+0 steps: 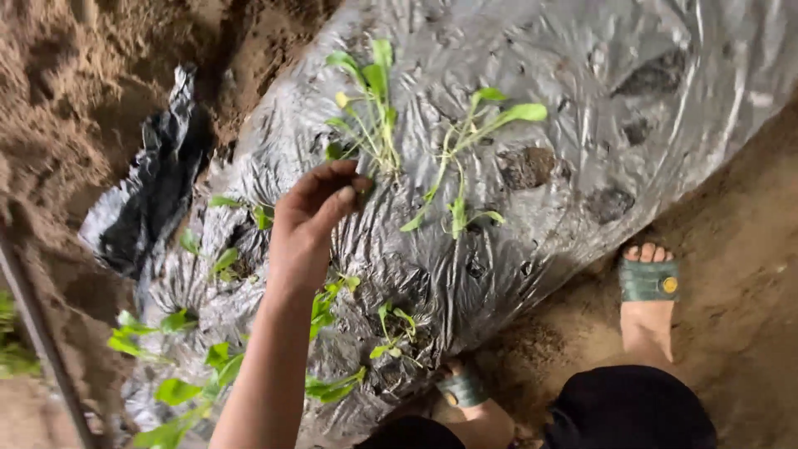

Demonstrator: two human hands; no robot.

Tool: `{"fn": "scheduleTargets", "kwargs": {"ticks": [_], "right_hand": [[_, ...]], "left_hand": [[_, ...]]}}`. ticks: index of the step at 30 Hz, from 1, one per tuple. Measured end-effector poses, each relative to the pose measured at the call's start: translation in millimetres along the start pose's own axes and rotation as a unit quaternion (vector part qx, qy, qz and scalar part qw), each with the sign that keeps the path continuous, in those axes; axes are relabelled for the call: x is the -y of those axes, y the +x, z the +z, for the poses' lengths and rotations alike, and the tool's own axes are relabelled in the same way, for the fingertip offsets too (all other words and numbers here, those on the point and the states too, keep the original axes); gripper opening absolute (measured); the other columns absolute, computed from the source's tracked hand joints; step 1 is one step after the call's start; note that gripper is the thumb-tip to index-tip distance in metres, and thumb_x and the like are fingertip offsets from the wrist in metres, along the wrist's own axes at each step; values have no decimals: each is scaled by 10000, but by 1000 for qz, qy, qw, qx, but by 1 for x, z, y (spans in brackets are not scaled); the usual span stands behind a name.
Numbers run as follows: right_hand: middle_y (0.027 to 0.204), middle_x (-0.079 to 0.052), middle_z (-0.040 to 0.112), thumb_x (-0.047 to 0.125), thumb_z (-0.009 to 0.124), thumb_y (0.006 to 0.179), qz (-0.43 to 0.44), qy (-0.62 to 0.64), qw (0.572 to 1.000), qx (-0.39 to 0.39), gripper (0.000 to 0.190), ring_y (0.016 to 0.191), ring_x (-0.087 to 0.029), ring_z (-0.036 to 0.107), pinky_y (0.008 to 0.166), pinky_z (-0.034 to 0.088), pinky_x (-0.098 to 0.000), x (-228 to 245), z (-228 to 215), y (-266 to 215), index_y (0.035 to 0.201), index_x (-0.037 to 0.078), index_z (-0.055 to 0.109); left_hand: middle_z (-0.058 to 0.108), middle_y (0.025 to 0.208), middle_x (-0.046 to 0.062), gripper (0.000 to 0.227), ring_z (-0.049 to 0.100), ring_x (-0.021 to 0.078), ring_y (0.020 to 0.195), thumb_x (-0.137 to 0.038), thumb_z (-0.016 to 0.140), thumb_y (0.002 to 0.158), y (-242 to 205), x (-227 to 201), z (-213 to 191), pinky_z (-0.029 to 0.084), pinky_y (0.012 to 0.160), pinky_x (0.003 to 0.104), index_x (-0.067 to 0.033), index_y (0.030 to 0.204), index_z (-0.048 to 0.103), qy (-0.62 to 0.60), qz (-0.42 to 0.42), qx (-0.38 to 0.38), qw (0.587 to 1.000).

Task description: A person is transplanting small green seedlings into a soil bed covered with black plastic mulch, separating them from a bunch and placing them into pre-made holes.

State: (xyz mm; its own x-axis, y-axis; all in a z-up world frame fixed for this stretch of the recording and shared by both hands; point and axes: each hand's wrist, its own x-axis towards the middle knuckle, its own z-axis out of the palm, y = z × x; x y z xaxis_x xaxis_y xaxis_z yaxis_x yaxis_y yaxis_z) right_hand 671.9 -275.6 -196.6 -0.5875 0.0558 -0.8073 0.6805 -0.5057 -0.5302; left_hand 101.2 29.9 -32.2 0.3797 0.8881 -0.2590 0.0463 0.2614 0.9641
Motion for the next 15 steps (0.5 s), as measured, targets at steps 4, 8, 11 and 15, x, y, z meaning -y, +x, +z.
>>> {"fn": "scheduleTargets", "kwargs": {"ticks": [4,8,11,15], "right_hand": [[1227,-151,707,513,632,944,-5,78,997,-24,519,1079,-306,678,871,517,-447,-82,84,86,1209,73,706],[1246,-140,705,475,640,943,14,121,992,-30,493,1095,-292,677,884,513,-438,-102,121,103,1226,77,701],[1261,-131,705,446,645,942,19,141,990,-21,475,1107,-281,677,894,511,-431,-110,142,132,1239,79,697],[1280,-120,704,408,651,941,36,178,983,-22,454,1123,-267,677,906,507,-421,-110,191,145,1256,83,693]], "left_hand": [[708,1051,170,317,699,199,943,-57,652,957,26,-1,22,595,871,303,61,1248,612,30,0,24,999],[709,1065,176,295,707,197,959,-44,639,971,43,-9,31,588,868,276,51,1249,606,38,3,33,999],[683,1079,238,273,685,275,968,-12,592,994,61,-1,20,588,888,345,69,1255,595,61,3,46,997],[685,1070,221,276,675,248,962,-8,581,999,81,-2,4,573,875,319,73,1262,587,104,-14,37,994]]}}
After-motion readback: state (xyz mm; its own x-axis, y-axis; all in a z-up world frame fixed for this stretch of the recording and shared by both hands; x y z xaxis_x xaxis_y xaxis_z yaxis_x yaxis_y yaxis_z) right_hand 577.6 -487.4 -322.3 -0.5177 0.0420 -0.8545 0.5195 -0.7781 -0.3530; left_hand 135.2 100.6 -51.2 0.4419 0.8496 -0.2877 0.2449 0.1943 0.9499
